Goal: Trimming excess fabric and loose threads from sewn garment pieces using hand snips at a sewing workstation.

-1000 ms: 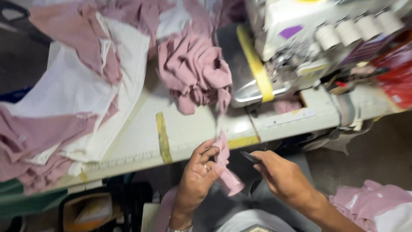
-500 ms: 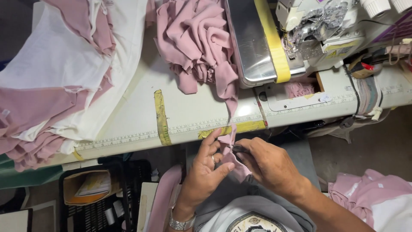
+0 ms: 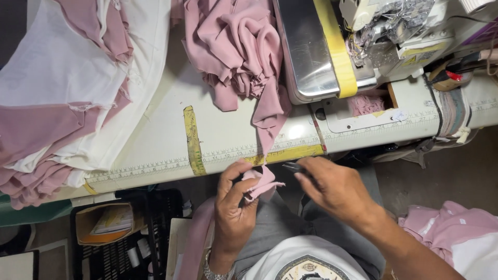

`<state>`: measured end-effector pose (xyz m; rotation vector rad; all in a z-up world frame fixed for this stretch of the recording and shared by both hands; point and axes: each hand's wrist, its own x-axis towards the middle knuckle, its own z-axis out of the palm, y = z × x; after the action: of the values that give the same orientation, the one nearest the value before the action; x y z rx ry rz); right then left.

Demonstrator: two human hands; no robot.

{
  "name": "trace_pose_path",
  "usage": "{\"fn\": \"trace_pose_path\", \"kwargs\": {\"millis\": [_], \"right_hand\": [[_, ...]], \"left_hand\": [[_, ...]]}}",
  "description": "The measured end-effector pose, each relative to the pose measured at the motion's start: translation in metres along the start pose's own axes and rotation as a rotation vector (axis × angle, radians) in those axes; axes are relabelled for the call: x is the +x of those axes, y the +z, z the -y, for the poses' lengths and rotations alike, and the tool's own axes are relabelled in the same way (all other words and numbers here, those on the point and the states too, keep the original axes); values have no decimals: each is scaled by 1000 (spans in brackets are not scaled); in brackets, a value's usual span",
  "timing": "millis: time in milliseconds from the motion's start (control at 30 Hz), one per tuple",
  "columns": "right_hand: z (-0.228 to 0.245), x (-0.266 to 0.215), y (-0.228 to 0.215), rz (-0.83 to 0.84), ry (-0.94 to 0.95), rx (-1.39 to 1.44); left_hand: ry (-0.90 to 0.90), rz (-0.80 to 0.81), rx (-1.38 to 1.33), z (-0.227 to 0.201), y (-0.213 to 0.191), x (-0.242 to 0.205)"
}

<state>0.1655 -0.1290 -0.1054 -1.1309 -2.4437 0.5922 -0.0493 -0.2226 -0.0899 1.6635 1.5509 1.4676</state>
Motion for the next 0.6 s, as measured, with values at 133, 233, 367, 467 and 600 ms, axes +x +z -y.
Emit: {"fn": "trace_pose_path", "kwargs": {"millis": [133,233,367,467,600], "right_hand": [[12,13,17,11,-31,5],[24,19,11,-102,-92,58],[37,18,-7,-143,-181,107],[46,16,-10,-152,-230,182],[40,4,-27,-159,-16,329]], "left_hand": [[17,51,-12,6,4,-8],[28,98,-78,7,7,-11],[-55,111,-14,19,17,-3],[-39,106,-2,19,30,17],[56,11,-12,22,27,19]]}}
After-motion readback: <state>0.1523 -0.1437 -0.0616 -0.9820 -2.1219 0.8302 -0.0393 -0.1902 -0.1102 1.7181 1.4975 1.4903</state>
